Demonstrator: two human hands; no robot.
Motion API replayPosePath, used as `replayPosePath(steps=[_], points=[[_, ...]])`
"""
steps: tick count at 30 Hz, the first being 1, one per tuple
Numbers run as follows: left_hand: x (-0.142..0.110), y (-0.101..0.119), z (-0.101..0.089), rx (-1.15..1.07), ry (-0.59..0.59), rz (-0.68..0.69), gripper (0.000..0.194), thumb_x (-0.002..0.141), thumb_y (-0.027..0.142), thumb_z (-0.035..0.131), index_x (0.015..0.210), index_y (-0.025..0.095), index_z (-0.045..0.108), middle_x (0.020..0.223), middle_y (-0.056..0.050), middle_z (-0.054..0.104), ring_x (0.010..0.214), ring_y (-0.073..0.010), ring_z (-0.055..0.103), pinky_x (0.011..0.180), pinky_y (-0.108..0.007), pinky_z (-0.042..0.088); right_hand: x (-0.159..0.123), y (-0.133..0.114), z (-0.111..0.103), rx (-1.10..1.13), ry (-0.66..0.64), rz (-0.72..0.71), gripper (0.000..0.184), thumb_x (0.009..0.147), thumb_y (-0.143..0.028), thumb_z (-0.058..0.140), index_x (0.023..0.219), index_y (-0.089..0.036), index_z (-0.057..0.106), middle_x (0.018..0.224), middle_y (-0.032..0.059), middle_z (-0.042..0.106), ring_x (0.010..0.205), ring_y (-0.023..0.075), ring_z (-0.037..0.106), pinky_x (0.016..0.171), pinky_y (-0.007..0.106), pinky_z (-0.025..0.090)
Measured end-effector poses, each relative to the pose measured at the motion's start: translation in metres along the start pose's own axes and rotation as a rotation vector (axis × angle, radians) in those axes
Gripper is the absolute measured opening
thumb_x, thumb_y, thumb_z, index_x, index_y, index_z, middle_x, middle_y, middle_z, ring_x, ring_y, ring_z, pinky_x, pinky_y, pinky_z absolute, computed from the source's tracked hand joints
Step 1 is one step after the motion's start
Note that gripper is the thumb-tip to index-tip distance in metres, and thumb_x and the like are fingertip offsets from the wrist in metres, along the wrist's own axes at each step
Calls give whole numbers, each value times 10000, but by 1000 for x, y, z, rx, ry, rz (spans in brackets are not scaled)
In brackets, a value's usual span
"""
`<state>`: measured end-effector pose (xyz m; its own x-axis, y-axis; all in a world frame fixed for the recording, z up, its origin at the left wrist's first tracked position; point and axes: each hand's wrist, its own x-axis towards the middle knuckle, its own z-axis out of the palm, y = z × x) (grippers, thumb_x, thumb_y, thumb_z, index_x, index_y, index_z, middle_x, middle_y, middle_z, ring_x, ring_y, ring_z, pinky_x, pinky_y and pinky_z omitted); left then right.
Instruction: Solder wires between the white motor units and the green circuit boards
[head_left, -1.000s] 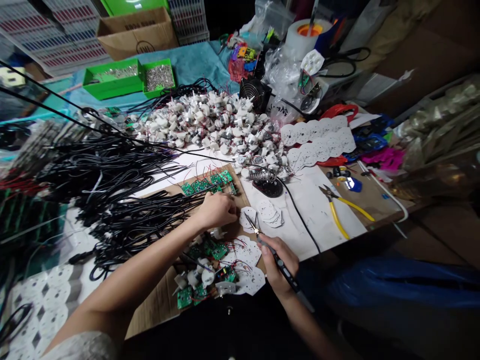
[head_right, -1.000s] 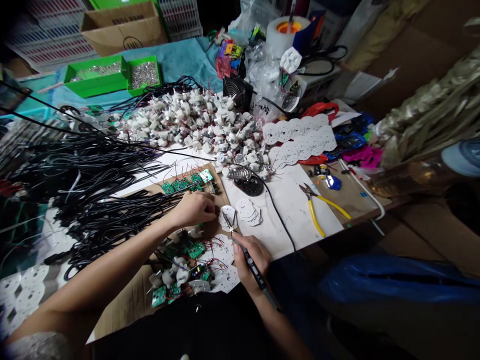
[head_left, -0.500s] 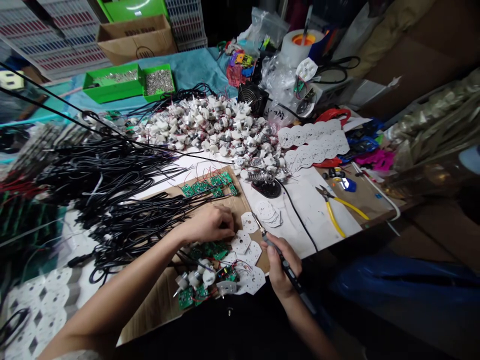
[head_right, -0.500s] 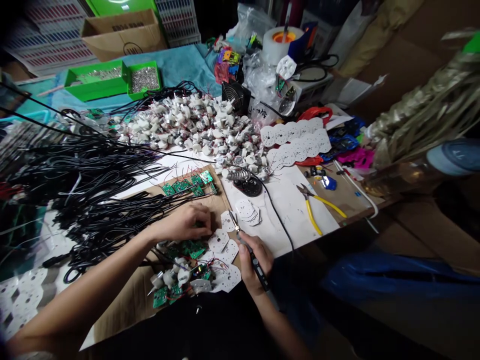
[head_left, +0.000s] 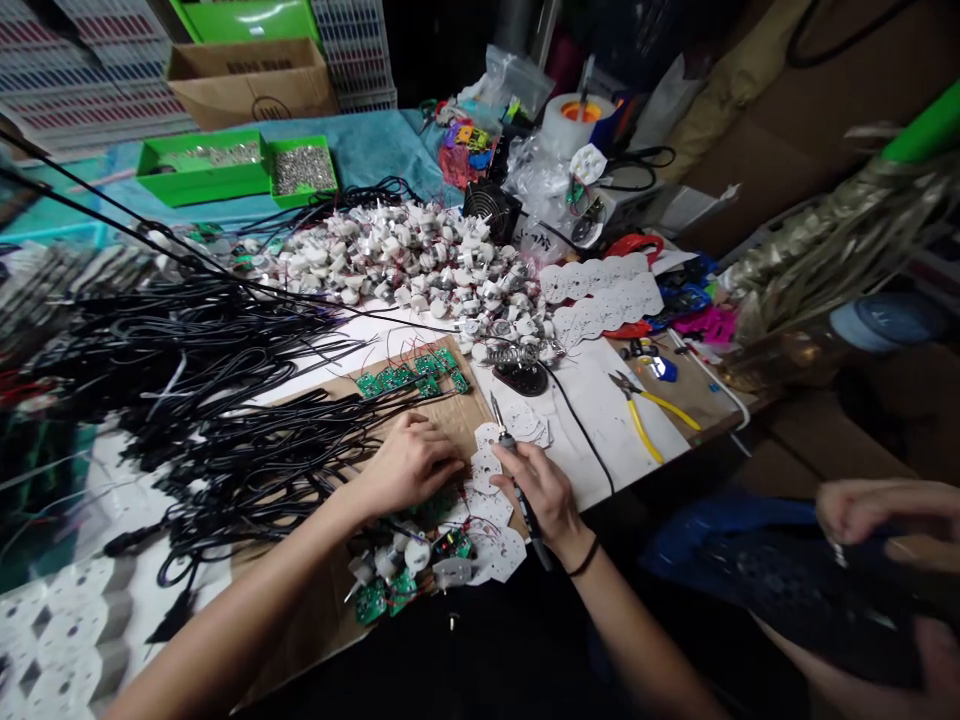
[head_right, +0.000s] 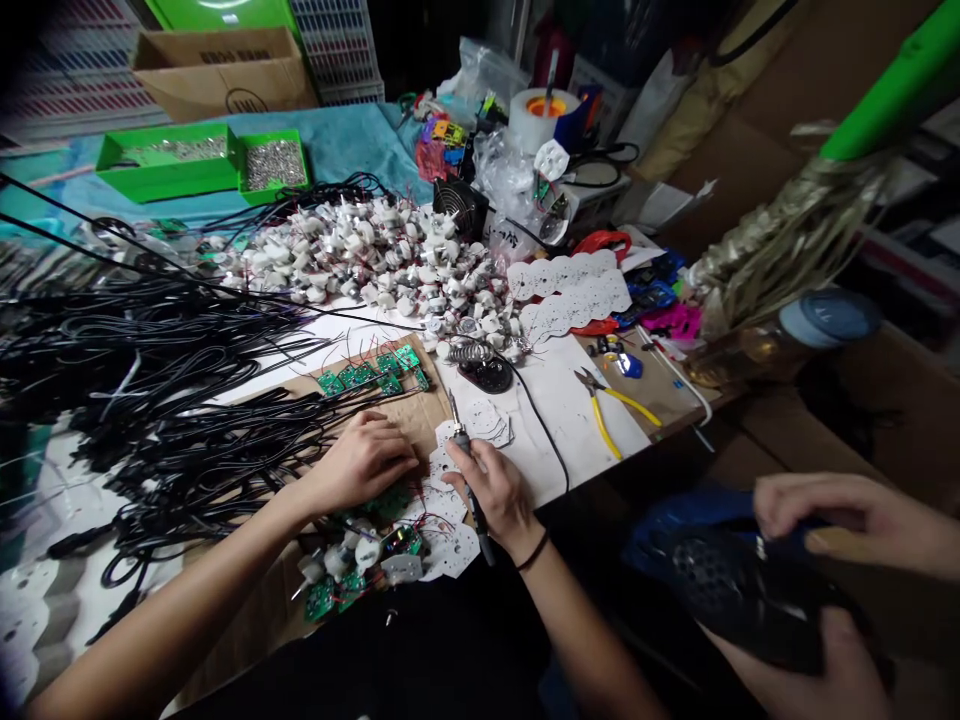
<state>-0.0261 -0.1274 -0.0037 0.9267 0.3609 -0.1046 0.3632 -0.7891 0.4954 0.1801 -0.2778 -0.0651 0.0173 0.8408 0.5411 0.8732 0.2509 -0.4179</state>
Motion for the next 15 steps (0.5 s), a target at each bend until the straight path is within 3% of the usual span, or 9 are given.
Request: replayPosePath(steps=[5, 11, 15], points=[[-8, 10, 2, 1, -62, 56, 294, 1023, 348, 496, 870, 196, 694, 822, -39, 721, 863, -188, 650, 1025, -420, 346, 7, 2, 9, -32, -84, -45, 390, 1018, -316, 607, 1392, -210, 598, 1082, 118, 668, 905, 197, 718, 785, 271, 620], [-13, 15, 13, 16, 32, 88, 382, 1062, 388, 401, 949, 195, 711, 878, -57, 710, 856, -198, 659, 985, -439, 398, 25, -7, 20, 80, -121, -52, 354, 1062, -360, 487, 1332, -184, 633, 1063, 115, 667, 945, 222, 717, 838, 324, 621], [-12, 10, 11, -28, 88, 57, 359, 1051, 387, 420, 989, 194, 717, 928, -76, 693, 829, -197, 657, 835, -364, 475, 31, -15, 18, 120, -145, 20, 389, 1087, -350, 388, 1347, -185, 627, 1138, 121, 655, 1025, 211, 719, 854, 284, 611]])
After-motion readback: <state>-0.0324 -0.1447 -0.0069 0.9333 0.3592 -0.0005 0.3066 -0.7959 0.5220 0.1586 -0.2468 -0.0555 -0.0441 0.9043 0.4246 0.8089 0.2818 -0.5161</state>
